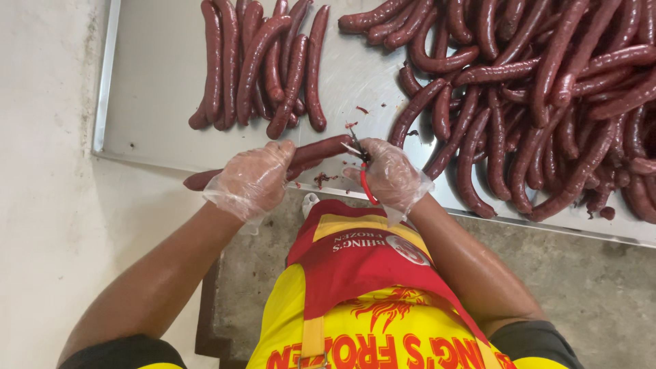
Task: The person, wearing gloves and using shears, cuts the links between sausages on a metal table and moves the separated sausages to the side.
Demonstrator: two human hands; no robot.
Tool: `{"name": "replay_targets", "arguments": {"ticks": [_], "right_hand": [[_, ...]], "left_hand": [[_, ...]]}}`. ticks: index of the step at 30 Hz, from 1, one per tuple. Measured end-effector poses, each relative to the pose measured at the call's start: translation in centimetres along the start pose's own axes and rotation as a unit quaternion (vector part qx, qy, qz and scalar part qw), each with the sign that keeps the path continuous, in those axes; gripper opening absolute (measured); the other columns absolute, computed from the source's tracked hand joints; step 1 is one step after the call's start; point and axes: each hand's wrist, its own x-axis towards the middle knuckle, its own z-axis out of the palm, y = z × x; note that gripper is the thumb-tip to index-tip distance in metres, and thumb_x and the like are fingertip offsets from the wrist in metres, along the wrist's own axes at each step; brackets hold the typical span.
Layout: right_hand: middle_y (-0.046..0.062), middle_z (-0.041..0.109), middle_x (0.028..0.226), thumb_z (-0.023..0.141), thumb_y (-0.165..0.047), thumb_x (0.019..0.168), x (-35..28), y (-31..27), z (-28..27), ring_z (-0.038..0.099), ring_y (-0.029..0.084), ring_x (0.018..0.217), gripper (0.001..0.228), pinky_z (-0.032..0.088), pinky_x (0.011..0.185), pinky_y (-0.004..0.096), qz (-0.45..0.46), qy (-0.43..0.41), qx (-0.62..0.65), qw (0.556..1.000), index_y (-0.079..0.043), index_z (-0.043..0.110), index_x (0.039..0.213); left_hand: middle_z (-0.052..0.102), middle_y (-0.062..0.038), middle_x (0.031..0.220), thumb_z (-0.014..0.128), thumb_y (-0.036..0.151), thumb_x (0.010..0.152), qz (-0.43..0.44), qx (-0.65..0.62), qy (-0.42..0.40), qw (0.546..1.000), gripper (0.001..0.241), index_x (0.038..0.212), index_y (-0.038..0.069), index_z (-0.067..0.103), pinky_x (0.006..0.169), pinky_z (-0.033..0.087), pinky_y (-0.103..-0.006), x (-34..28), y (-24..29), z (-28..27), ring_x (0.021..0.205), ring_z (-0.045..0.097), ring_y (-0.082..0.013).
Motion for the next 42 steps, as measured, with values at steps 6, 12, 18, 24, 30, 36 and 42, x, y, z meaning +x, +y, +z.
{"name": "replay_targets", "arguments": {"ticks": [6,12,18,24,30,36,42], "right_hand": [[0.016,0.07,0.088,0.081,-0.03,0.081,0.4,0.6,0.4,0.07,0.03,0.081,0.045,0.054,0.077,0.042,0.013,0.002,-0.007,1.0,-0.007,0.07,0.118],[0.012,0.072,0.082,0.081,-0.03,0.082,1.4,4.7,3.3,0.071,0.025,0.077,0.043,0.056,0.073,0.039,0.056,-0.073,0.036,0.995,-0.004,0.07,0.115],[0.013,0.065,0.073,0.074,-0.028,0.093,2.3,8.7,7.1,0.06,0.018,0.049,0.037,0.05,0.043,0.033,0.197,-0.185,0.311,0.911,0.005,0.067,0.109],[0.007,0.068,0.079,0.067,-0.029,0.093,1.4,10.1,5.9,0.063,0.015,0.051,0.037,0.057,0.045,0.031,0.249,-0.13,0.388,0.878,0.003,0.064,0.112],[0.011,0.07,0.085,0.07,-0.024,0.091,-2.8,12.7,3.1,0.064,0.013,0.056,0.038,0.053,0.048,0.027,0.243,-0.054,0.396,0.884,0.003,0.065,0.117],[0.006,0.069,0.085,0.071,-0.02,0.088,-5.4,14.0,3.3,0.064,0.014,0.053,0.034,0.051,0.045,0.028,0.248,0.017,0.485,0.839,0.0,0.064,0.115],[0.003,0.069,0.081,0.075,-0.019,0.088,-6.6,14.9,3.5,0.062,0.012,0.053,0.034,0.046,0.045,0.025,0.254,0.072,0.494,0.829,-0.001,0.067,0.116]], "left_hand": [[0.064,-0.021,0.104,0.059,0.008,0.085,0.013,-0.005,-0.028,1.0,0.036,0.12,0.005,0.052,0.08,0.054,-0.0534,0.2,0.8,0.3,0.094,0.068,-0.0411],[0.064,-0.021,0.115,0.059,0.01,0.087,0.013,-0.031,-0.082,0.996,0.037,0.123,0.007,0.051,0.087,0.053,-0.0526,0.4,1.2,1.1,0.103,0.067,-0.0403],[0.065,-0.023,0.117,0.062,0.017,0.085,-0.053,-0.069,-0.207,0.974,0.065,0.143,0.006,0.036,0.091,0.053,-0.0495,1.8,1.1,1.7,0.109,0.066,-0.0402],[0.07,-0.025,0.11,0.08,0.03,0.071,-0.1,-0.162,-0.095,0.977,0.075,0.133,0.004,0.049,0.093,0.053,-0.0464,3.1,-4.6,1.2,0.102,0.069,-0.0404],[0.071,-0.018,0.113,0.085,0.018,0.066,-0.243,-0.357,0.165,0.887,0.084,0.137,-0.001,0.045,0.1,0.056,-0.0403,7.2,-9.8,-2.0,0.102,0.072,-0.0318],[0.045,-0.016,0.145,0.08,0.026,0.074,-0.254,-0.317,0.148,0.902,0.102,0.153,0.01,0.016,0.117,0.034,-0.0397,15.8,-12.8,-0.4,0.129,0.051,-0.0328],[0.001,-0.013,0.172,0.074,0.032,0.089,-0.215,-0.095,0.074,0.969,0.102,0.165,0.018,0.008,0.126,0.02,-0.0422,18.0,-11.5,-0.2,0.152,0.024,-0.0382]]}}
